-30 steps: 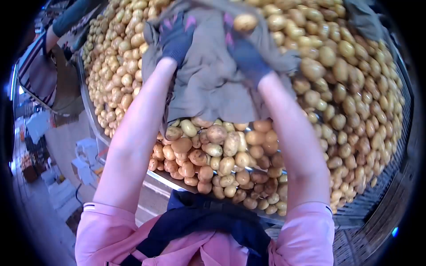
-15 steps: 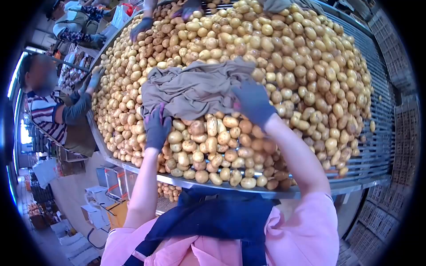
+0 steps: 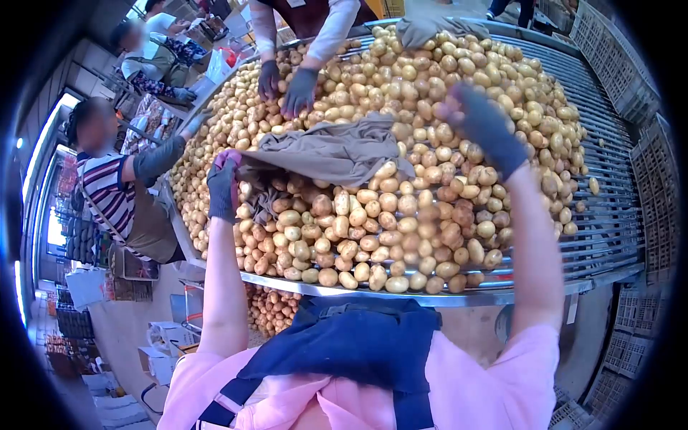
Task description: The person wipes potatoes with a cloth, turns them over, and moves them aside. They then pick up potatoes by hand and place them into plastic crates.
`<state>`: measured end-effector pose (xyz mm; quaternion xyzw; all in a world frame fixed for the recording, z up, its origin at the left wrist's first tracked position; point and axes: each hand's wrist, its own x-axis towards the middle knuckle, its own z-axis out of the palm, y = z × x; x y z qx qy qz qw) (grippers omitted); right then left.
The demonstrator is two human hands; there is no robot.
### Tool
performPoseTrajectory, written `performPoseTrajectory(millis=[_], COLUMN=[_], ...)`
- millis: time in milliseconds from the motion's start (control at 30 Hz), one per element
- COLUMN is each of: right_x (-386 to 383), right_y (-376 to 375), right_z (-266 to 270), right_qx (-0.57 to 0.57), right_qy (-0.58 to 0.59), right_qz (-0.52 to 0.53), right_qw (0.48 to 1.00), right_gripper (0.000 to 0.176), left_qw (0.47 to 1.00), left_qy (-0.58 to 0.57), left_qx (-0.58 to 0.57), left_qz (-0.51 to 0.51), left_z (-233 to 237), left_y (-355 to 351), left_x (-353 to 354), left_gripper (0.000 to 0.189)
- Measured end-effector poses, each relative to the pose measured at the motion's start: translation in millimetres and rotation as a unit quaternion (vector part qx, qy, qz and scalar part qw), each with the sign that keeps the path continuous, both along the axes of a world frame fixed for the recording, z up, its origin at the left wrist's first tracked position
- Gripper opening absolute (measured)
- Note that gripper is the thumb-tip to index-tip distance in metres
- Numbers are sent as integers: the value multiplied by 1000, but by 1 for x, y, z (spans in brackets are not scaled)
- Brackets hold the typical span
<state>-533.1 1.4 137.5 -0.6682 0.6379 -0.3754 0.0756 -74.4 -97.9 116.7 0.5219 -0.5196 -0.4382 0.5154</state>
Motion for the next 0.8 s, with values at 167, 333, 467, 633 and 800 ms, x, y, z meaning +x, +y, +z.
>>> performPoseTrajectory(millis=[167, 333, 467, 633, 800], right_x=[137, 131, 77, -5, -24], right_y=[-3, -65, -42, 85, 231], right_z=[-126, -151, -73, -34, -63], right_qx=[18, 11, -11, -151, 97], right_qy=[216, 140, 117, 127, 129], right_qz=[68, -26, -53, -86, -52], right_qw=[974, 990, 992, 977, 986], right_gripper=[79, 48, 26, 20, 27], left_qw=[989, 976, 971, 963, 866], left_qy=[-45, -145, -165, -162, -197], left_qx=[-134, -158, -171, 78, 382], left_qz=[-51, 34, -16, -203, -256], left_z=[80, 130, 100, 30, -6], left_y=[52, 144, 194, 224, 196], left_x=[-30, -5, 35, 59, 26], left_gripper=[13, 15, 16, 26, 30])
